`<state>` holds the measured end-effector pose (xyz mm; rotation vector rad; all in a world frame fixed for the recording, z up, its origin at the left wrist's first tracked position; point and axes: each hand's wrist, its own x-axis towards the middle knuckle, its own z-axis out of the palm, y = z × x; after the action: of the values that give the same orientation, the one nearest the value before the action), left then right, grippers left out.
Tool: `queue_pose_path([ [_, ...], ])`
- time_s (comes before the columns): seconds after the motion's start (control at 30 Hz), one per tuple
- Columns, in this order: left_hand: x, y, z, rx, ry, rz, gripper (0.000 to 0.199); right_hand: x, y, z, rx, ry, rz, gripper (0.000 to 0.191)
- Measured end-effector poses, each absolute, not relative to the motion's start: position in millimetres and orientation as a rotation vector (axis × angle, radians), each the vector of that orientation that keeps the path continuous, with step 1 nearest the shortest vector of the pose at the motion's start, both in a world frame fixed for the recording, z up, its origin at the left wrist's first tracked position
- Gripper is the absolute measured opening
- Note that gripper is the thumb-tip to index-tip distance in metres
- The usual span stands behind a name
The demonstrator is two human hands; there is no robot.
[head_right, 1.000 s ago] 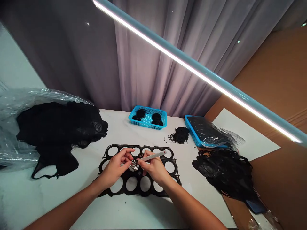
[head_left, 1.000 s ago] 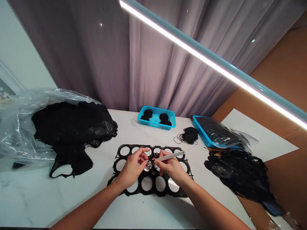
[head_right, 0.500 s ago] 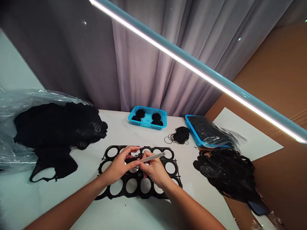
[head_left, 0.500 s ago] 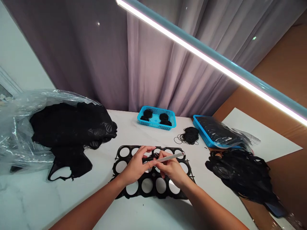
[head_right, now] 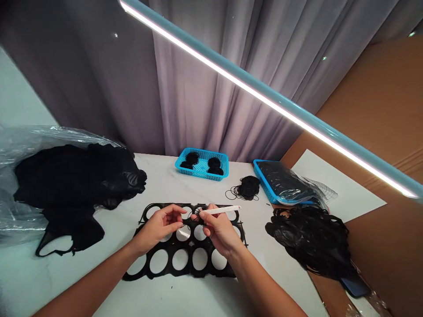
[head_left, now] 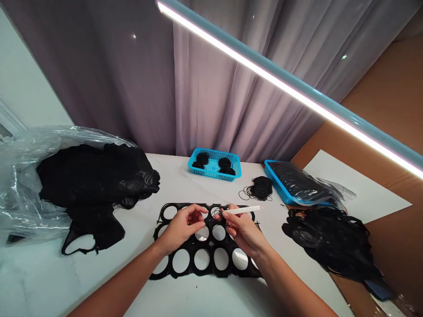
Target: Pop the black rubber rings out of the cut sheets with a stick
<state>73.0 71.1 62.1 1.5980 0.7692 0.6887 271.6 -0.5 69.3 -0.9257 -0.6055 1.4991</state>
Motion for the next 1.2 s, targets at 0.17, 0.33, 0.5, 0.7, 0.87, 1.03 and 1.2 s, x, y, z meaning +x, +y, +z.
queue_pose_path([
  [0.17, 77, 66, 71, 1.555, 0.723, 0.641, 0.055, 265, -3, 72, -0.877, -0.605, 1.645, 0.04],
  [0.33, 85, 73, 78, 1.28, 0.579, 0.466, 0.069, 259, -8, 79, -0.784, -0.599, 1.786, 0.038],
  [0.5, 91, 75, 77, 1.153, 0.535, 0.275, 0.061, 261, -9, 77, -0.72, -0.575, 1.822, 0.037],
  [0.7, 87, 73, 64, 1.151, 0.624, 0.344, 0.05, 267, -6, 71, -0.615, -0.407, 1.772, 0.034],
  [0.87, 76, 81, 60, 1.174, 0.747, 0.607, 0.049, 282, 0, 62, -0.545, -0.158, 1.665, 0.024],
  [1.03, 68, 83, 74, 1.242, 0.772, 0.753, 0.037, 294, 7, 53, -0.563, -0.048, 1.556, 0.024],
  [1.2, 74, 74, 89, 1.327, 0.712, 0.67, 0.035, 278, 1, 51, -0.625, -0.304, 1.668, 0.02],
])
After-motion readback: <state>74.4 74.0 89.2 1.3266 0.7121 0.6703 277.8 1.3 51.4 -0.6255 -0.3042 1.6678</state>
